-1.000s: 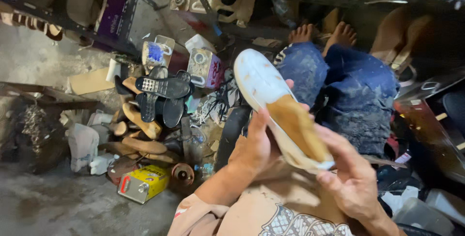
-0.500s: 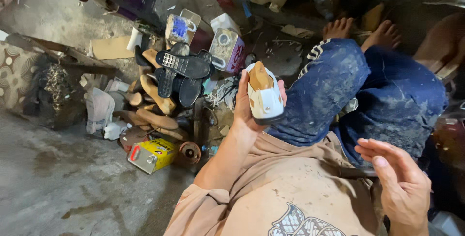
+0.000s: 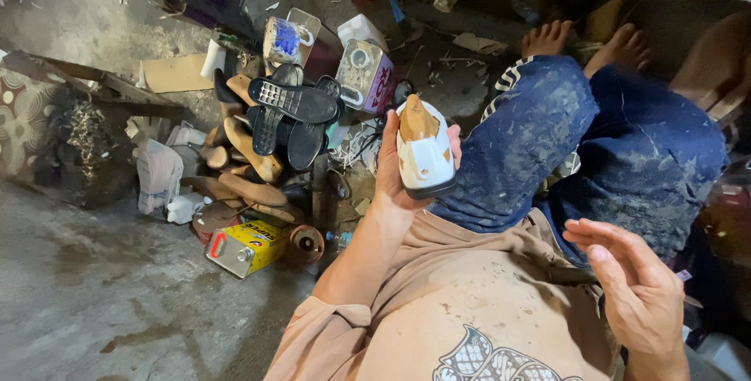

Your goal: The person uses a metal tool to scrape and shape the sole of a white shoe. They then pick up a black shoe sole, fit it onto the white shoe, and press it into place. Finally, they use the metal tool again to work on the edges of the attached sole.

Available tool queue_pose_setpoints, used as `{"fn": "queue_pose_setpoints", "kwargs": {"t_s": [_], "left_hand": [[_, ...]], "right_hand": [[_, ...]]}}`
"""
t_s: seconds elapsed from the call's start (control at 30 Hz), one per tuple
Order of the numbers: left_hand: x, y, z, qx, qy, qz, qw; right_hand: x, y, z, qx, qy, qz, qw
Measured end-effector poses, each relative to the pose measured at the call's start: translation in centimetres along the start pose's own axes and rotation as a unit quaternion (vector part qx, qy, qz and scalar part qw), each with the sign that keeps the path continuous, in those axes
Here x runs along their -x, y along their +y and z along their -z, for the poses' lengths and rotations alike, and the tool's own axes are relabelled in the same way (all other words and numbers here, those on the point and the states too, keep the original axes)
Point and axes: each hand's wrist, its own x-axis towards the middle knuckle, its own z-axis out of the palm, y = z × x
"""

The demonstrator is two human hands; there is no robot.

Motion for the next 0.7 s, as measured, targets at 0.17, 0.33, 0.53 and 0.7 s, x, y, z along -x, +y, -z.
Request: {"fn": "queue_pose_setpoints", "kwargs": {"t_s": [0.17,0.33,0.53,0.7], "left_hand": [[2.3,-1.0,-1.7,0.103,-0.113,0.075,0.985],[2.8,-2.0,-1.9,0.120,-0.108,-0.020,0.987],[4.5,-2.1,-4.4,0.127,-0.117,0.013,0.985],[6.0,-2.0,-4.8,0.148,-0.250,0.200,0.936]], "right_hand": [[0.1,-0.3,-0.2,0.006,0.005,0.001,1.000],[0.1,-0.2,-0.3,0.006,0.001,-0.016,1.000],[-0.1,-0.6,-0.4,0.010,-0.004,-0.024,1.000],[-0.2,0.2,-0.5,-0.004,0.000,-0.032,0.999]]}}
